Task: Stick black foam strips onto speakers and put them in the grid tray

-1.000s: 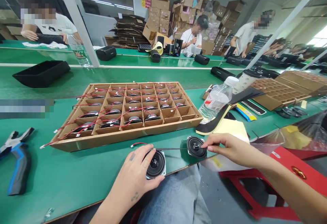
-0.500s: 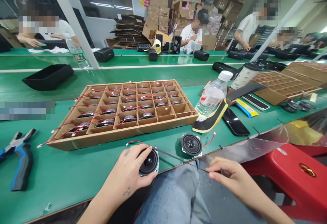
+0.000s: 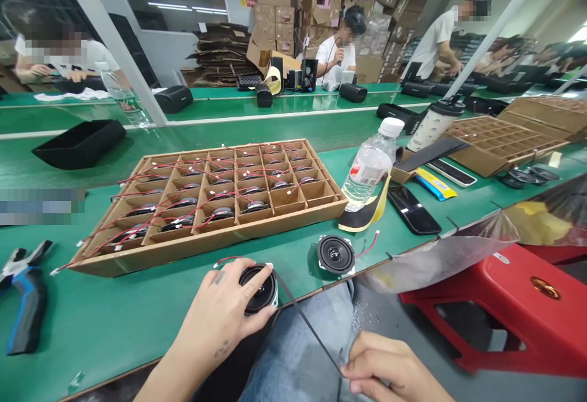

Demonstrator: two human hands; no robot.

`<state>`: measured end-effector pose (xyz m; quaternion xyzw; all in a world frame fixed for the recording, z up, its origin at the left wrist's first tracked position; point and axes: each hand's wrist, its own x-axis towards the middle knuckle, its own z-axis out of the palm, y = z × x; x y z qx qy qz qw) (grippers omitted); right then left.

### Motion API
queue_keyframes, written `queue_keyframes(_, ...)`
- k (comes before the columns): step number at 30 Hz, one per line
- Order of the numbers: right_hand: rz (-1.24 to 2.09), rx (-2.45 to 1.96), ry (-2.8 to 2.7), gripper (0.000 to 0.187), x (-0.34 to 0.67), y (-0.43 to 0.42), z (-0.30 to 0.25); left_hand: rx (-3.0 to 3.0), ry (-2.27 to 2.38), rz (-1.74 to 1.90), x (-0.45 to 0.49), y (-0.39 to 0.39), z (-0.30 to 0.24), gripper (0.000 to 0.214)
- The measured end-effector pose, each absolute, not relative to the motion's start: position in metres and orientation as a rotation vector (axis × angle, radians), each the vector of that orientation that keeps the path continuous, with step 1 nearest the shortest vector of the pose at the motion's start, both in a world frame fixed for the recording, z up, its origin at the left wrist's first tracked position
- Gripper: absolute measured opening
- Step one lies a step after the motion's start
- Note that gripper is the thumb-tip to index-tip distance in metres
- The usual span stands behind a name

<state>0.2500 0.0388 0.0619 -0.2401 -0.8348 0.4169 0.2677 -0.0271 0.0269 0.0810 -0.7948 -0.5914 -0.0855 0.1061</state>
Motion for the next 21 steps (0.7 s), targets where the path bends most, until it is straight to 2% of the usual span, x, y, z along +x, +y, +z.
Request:
queue_keyframes(3, 1.097, -0.614, -2.3, 0.031, 0.247, 0.042, 0.068, -2.221, -1.821, -0.211, -0.015, 0.023, 0.083, 0.041)
queue_keyframes(6, 1.034, -0.643, -2.323, 0.027, 0.25, 0.055, 0.083, -2.196, -1.929, -0.152, -0.012, 0.02, 0.089, 0.042)
queue_keyframes(10, 0.887, -0.696, -2.319, 0.019, 0.253, 0.087, 0.108, -2.63, -1.909, -0.077, -0.038, 0.027, 0.103, 0.073)
queue_keyframes(12, 0.84, -0.72, -2.301, 0.019, 0.251, 0.105, 0.119, -2.858, -1.834, -0.09, -0.054, 0.035, 0.111, 0.081)
queue_keyframes(17, 0.828, -0.775, -2.218, 0.018, 0.234, 0.144, 0.136, -2.969, -1.766, -0.102, -0.067, 0.051, 0.122, 0.062)
queue_keyframes(21, 0.906, -0.79, -2.172, 0.017, 0.224, 0.164, 0.141, -2.828, -1.774, -0.098, -0.056, 0.049, 0.117, 0.063)
